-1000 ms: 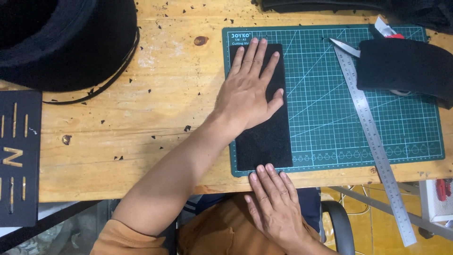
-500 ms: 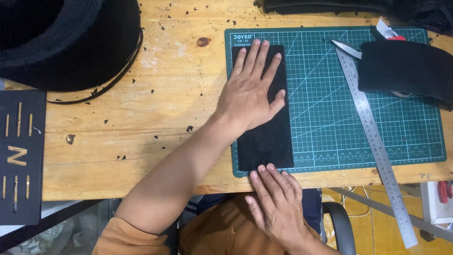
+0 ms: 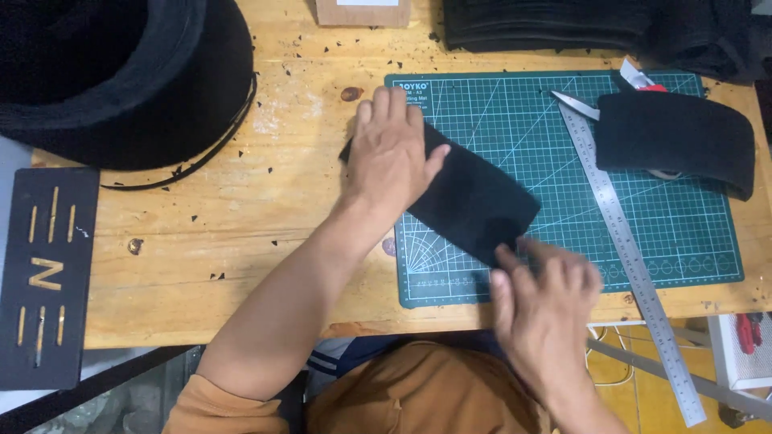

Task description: The person measures and cuts a piece of black fabric on a green cutting mat using a metal ruler and a red utility knife. They align the ruler, slice the fabric, and then fold the cut piece.

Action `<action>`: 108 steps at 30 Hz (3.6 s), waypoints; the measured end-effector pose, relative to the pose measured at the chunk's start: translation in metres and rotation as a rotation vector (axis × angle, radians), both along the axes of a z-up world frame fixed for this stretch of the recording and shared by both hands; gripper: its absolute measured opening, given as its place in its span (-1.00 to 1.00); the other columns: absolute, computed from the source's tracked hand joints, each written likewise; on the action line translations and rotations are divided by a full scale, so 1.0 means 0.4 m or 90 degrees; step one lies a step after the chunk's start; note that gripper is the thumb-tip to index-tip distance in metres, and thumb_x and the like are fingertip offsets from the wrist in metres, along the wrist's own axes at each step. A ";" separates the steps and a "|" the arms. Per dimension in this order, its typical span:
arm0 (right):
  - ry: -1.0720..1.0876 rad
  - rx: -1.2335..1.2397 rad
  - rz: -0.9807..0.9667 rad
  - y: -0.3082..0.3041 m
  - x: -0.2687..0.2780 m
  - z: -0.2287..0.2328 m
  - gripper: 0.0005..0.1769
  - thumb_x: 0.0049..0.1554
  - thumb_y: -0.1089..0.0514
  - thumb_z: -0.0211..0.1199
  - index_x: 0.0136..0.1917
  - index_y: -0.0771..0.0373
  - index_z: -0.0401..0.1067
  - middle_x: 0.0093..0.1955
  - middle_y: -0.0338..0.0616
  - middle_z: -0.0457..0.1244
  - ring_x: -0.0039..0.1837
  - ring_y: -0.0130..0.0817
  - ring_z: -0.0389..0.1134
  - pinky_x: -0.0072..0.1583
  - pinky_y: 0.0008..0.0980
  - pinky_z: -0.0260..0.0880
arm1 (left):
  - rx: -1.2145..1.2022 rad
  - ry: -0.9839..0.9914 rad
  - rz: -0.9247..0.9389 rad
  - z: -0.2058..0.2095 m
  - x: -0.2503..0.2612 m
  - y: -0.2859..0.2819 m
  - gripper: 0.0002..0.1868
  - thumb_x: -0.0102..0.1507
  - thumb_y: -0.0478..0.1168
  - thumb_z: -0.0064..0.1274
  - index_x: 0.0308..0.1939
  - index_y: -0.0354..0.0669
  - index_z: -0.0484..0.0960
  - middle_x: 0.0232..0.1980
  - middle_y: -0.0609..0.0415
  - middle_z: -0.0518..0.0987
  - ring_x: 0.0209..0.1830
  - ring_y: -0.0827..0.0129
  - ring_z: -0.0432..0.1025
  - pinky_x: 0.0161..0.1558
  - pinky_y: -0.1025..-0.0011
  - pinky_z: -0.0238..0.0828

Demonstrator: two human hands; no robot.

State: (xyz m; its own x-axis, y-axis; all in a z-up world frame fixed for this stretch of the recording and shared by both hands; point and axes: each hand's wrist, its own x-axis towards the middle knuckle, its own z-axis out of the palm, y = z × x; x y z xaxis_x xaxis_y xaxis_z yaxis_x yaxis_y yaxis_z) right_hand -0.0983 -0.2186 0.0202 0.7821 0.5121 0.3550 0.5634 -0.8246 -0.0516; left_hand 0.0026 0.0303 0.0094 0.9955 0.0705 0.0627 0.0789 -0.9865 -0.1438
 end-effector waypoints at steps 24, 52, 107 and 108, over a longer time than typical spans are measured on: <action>0.144 0.167 0.295 0.139 0.031 0.042 -0.49 0.31 0.08 0.14 0.47 0.28 0.27 0.40 0.19 0.20 0.43 0.10 0.24 0.35 0.10 0.29 | -0.082 -0.111 -0.244 0.001 -0.043 0.011 -0.67 0.35 0.03 0.02 0.01 -0.09 0.65 -0.02 -0.08 0.49 0.01 0.09 0.34 -0.01 0.16 0.33; 0.179 0.108 0.287 0.026 -0.052 -0.044 -0.42 0.23 0.28 0.04 0.52 0.29 0.22 0.53 0.18 0.15 0.61 0.13 0.11 0.56 0.03 0.16 | -0.331 0.140 -0.254 0.010 -0.041 0.027 -0.31 0.37 0.18 -0.08 0.45 -0.13 0.29 0.64 -0.40 -0.24 0.67 -0.13 -0.37 0.58 0.02 -0.47; 0.073 0.056 0.261 0.065 -0.110 -0.071 -0.49 0.32 -0.05 0.08 0.50 0.09 0.30 0.56 -0.07 0.16 0.62 0.07 0.11 0.54 0.04 0.13 | -0.199 0.182 -0.160 0.015 -0.058 -0.033 -0.12 0.42 0.31 -0.67 0.63 -0.21 -0.32 0.65 -0.31 -0.48 0.65 -0.04 -0.62 0.57 0.05 -0.75; 0.072 0.055 0.260 0.065 -0.111 -0.071 -0.48 0.32 -0.04 0.08 0.50 0.09 0.30 0.56 -0.07 0.16 0.62 0.07 0.10 0.54 0.03 0.12 | -0.199 0.186 -0.160 0.017 -0.059 -0.033 -0.12 0.42 0.31 -0.68 0.63 -0.21 -0.33 0.65 -0.30 -0.49 0.65 -0.04 -0.63 0.57 0.06 -0.76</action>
